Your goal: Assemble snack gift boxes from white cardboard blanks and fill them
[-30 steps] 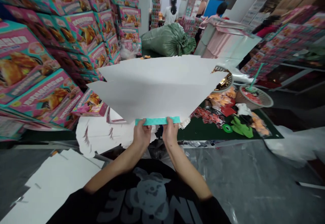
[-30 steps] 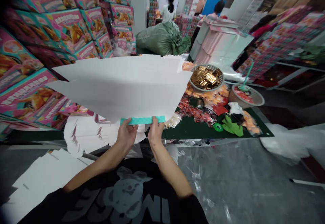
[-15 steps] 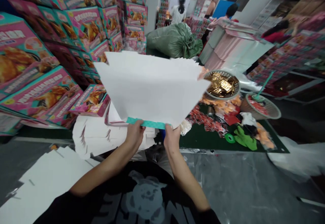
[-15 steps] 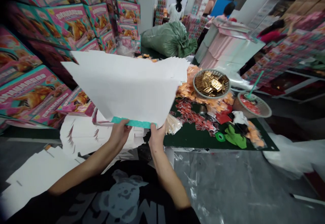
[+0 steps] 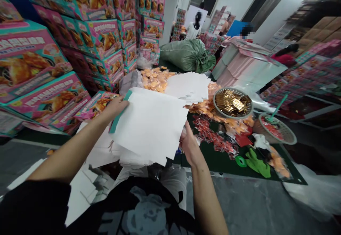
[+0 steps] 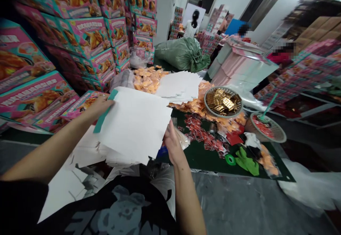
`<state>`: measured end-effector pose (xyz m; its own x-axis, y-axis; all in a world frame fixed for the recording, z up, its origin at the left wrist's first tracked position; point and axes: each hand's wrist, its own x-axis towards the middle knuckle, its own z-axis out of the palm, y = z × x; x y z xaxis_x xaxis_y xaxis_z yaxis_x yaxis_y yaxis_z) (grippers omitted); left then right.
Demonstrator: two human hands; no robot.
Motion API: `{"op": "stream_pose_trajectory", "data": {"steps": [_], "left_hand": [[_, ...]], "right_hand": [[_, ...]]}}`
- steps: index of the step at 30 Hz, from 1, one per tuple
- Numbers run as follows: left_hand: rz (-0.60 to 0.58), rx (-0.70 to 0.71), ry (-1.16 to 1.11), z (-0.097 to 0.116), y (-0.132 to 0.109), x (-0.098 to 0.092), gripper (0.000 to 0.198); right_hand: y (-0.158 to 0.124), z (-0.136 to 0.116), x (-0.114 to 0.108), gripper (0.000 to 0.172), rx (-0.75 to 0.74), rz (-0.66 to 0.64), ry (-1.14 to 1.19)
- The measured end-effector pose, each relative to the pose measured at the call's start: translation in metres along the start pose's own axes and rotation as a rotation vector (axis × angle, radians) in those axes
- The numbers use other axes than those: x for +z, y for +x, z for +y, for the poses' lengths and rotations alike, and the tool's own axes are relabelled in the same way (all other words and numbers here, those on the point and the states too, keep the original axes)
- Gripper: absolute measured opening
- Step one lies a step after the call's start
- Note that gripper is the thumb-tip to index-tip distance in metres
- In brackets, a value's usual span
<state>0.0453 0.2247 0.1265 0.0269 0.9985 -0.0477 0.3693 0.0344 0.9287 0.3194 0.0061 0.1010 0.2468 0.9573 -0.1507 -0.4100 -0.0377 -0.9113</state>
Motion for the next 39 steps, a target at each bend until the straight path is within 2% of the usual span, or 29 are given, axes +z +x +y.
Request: {"op": "stream_pose_trajectory", "data": {"steps": [3,4,6,8,9,12,14,17,19,23,25,27,30,32,34,37,39], "left_hand": [[0.0,0.144,0.049,0.022,0.013,-0.008,0.039],[0.037,0.206,0.062,0.027,0.009,-0.01,0.045],[0.109,0.326,0.104,0.028,-0.015,-0.014,0.044],[0.106,0.388,0.123,0.014,-0.056,-0.015,0.036],[0.053,0.368,0.105,0.003,-0.078,-0.014,0.032],[-0.149,0.199,-0.044,-0.037,-0.136,-0.004,0.041],[-0.205,0.113,-0.111,-0.06,-0.155,0.002,0.043],[-0.194,0.127,-0.143,-0.08,-0.156,0.003,0.026],[-0.166,0.142,-0.177,-0.086,-0.148,-0.003,0.016],[-0.178,-0.026,-0.317,-0.094,-0.137,-0.024,0.027],[-0.217,-0.044,-0.31,-0.097,-0.135,-0.033,0.03],[-0.274,0.044,-0.204,-0.098,-0.133,-0.038,0.023],[-0.344,0.198,-0.028,-0.1,-0.134,-0.038,0.009],[-0.342,0.222,0.012,-0.102,-0.136,-0.034,0.008],[-0.286,0.156,-0.026,-0.104,-0.14,-0.03,0.01],[-0.103,-0.017,-0.151,-0.108,-0.147,-0.025,0.017],[0.005,-0.03,-0.159,-0.112,-0.151,-0.026,0.015]], "right_hand": [[0.013,0.022,0.012,0.095,0.017,0.13,-0.003],[0.016,0.03,0.017,0.091,-0.005,0.186,0.032],[0.018,0.043,0.025,0.082,-0.025,0.249,0.108],[0.016,0.053,0.033,0.076,0.015,0.257,0.15],[0.014,0.058,0.036,0.073,0.046,0.252,0.158],[0.005,0.072,0.045,0.062,0.122,0.25,0.153],[-0.002,0.08,0.051,0.054,0.165,0.238,0.135],[-0.012,0.084,0.055,0.051,0.223,0.153,0.095],[-0.015,0.079,0.053,0.053,0.184,0.115,0.099],[-0.009,0.063,0.033,0.051,0.054,0.134,0.138],[-0.004,0.06,0.019,0.053,0.031,0.137,0.05],[0.0,0.06,0.004,0.052,0.001,0.124,-0.139],[0.008,0.061,-0.013,0.04,-0.081,0.045,-0.417],[0.014,0.058,-0.018,0.031,-0.148,-0.01,-0.502],[0.02,0.053,-0.02,0.031,-0.169,-0.071,-0.51],[0.027,0.045,-0.018,0.038,-0.133,-0.164,-0.457],[0.03,0.043,-0.015,0.031,-0.152,-0.211,-0.473]]}}
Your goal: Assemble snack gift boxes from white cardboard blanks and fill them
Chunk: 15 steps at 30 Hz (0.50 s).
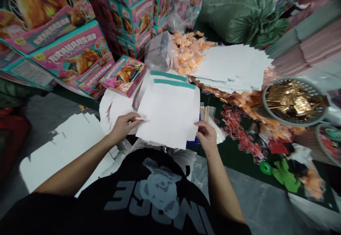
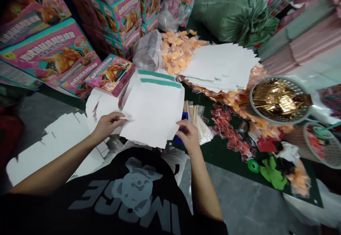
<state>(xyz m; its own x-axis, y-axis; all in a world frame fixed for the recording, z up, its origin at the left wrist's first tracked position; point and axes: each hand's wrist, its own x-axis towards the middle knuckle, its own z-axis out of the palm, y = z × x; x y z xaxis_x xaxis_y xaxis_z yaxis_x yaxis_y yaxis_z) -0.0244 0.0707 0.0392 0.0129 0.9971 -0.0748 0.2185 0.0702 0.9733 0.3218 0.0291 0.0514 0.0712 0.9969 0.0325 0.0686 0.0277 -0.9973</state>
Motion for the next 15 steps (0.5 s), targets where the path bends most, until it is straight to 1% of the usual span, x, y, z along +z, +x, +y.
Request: {"op": "stream_pose_trajectory", "data": {"steps": [1,2,3,5,6,7,9,11,13,15], "left_hand": [[0.012,0.046,0.033,-0.003,-0.002,-0.001,0.012],[-0.006,0.117,0.082,-0.006,-0.003,-0.003,0.009],[-0.048,0.203,0.142,-0.009,-0.003,-0.004,0.008],[-0.133,0.38,0.273,-0.017,-0.004,-0.005,0.008],[-0.151,0.453,0.335,-0.021,-0.003,-0.004,0.009],[-0.145,0.505,0.382,-0.024,-0.003,-0.002,0.01],[-0.09,0.54,0.431,-0.029,-0.001,0.002,0.01],[-0.028,0.521,0.422,-0.03,0.0,0.006,0.011],[-0.024,0.505,0.401,-0.028,-0.002,0.007,0.015],[-0.031,0.524,0.402,-0.027,-0.006,0.003,0.02]], "right_hand": [[0.001,0.0,0.003,0.023,-0.02,-0.006,-0.034],[0.002,0.001,0.006,0.017,-0.036,-0.006,-0.079],[0.002,0.004,0.011,0.017,-0.044,0.002,-0.126],[0.002,0.011,0.022,0.024,-0.043,0.041,-0.227],[0.001,0.015,0.027,0.026,-0.046,0.072,-0.279],[0.0,0.019,0.032,0.027,-0.057,0.103,-0.327],[-0.004,0.024,0.038,0.023,-0.089,0.163,-0.395],[-0.006,0.026,0.042,0.018,-0.115,0.195,-0.414],[-0.006,0.026,0.043,0.016,-0.125,0.208,-0.393],[-0.004,0.023,0.045,0.016,-0.127,0.215,-0.359]]}}
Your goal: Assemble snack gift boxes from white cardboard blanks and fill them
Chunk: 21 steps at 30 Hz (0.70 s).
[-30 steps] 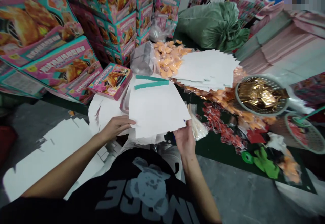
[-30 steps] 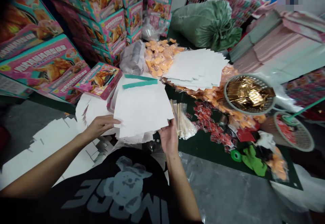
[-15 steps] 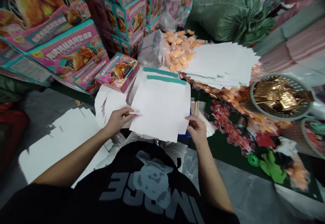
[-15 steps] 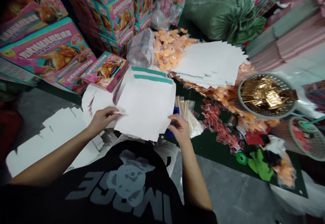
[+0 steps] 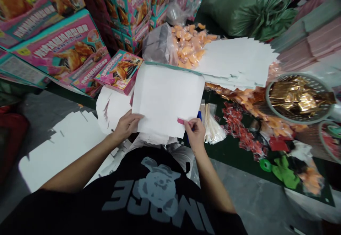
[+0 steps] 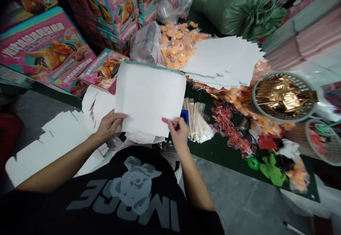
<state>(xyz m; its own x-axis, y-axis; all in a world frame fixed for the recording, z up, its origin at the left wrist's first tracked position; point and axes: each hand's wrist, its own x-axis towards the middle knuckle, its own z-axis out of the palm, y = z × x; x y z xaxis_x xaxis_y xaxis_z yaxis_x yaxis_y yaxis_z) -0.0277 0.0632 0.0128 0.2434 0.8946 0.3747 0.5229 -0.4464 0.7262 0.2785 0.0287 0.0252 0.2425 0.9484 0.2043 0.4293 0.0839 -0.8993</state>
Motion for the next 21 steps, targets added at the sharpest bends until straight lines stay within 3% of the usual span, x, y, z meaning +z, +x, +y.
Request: {"op": "stream_pose_trajectory", "data": {"steps": [4,7,9,13,17,21], "left_hand": [[0.136,0.027,0.115,-0.005,-0.013,-0.015,0.016],[0.105,0.032,0.161,-0.015,-0.022,-0.021,0.011],[0.082,0.04,0.165,-0.022,-0.025,-0.02,0.01],[0.075,0.025,0.142,-0.026,-0.025,-0.018,0.014],[-0.013,0.002,0.038,-0.011,-0.021,-0.029,0.022],[0.193,-0.163,0.02,0.009,-0.001,-0.036,0.023]], "right_hand": [[0.002,-0.003,0.004,0.016,-0.084,-0.129,-0.006],[-0.001,0.0,0.007,0.017,-0.237,-0.305,-0.119],[-0.005,0.004,0.01,0.02,-0.327,-0.353,-0.213],[-0.013,0.007,0.014,0.017,-0.382,-0.302,-0.29],[-0.015,-0.01,0.011,0.009,-0.328,-0.208,-0.168],[0.006,-0.024,0.008,0.002,-0.186,-0.113,-0.001]]}}
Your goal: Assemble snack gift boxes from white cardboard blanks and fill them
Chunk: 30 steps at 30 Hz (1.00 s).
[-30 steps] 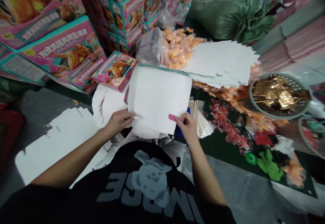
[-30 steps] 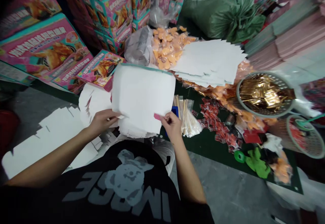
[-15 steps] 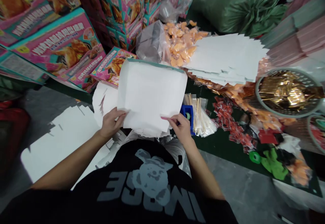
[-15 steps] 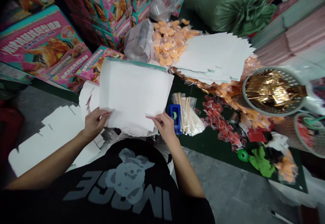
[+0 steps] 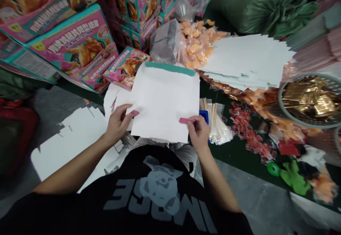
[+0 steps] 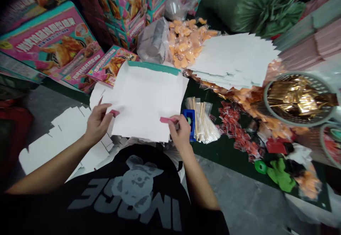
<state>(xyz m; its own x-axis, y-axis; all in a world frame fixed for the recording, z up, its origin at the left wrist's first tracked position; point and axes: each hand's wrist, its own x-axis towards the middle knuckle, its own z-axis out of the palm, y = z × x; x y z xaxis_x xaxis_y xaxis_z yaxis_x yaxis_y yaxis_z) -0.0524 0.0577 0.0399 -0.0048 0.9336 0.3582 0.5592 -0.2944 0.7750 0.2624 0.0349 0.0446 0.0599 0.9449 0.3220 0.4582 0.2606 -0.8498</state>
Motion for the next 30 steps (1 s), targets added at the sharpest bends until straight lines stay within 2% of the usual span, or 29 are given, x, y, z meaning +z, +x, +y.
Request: {"op": "stream_pose_trajectory", "data": {"steps": [3,7,10,13,16,18,20,24,27,30], "left_hand": [[0.128,0.012,-0.034,0.007,0.028,0.02,0.014],[0.093,0.156,-0.032,-0.004,0.062,0.051,0.023],[-0.054,0.335,-0.002,-0.022,0.074,0.051,0.039],[-0.284,0.521,0.044,-0.037,0.076,0.035,0.052],[-0.474,0.602,0.114,-0.045,0.075,0.023,0.06],[-0.51,0.614,0.127,-0.045,0.075,0.023,0.059],[-0.445,0.594,0.099,-0.041,0.074,0.027,0.058],[-0.192,0.478,0.003,-0.026,0.07,0.038,0.045],[-0.125,0.378,-0.062,-0.012,0.066,0.045,0.034],[-0.034,0.216,-0.079,-0.003,0.063,0.048,0.022]], "right_hand": [[0.029,0.012,0.006,0.014,0.165,0.053,0.17],[0.06,0.035,0.016,0.022,0.316,0.112,0.301],[0.067,0.043,0.015,0.024,0.377,0.108,0.325],[0.066,0.045,0.01,0.026,0.419,0.092,0.351],[0.065,0.046,0.008,0.027,0.43,0.096,0.372],[0.064,0.046,0.008,0.026,0.387,0.099,0.347],[0.063,0.045,0.006,0.023,0.306,0.076,0.28],[0.054,0.041,-0.004,0.02,0.066,0.032,0.036],[0.046,0.038,-0.016,0.024,-0.091,-0.006,-0.162],[0.038,0.035,-0.023,0.032,-0.2,-0.065,-0.239]]}}
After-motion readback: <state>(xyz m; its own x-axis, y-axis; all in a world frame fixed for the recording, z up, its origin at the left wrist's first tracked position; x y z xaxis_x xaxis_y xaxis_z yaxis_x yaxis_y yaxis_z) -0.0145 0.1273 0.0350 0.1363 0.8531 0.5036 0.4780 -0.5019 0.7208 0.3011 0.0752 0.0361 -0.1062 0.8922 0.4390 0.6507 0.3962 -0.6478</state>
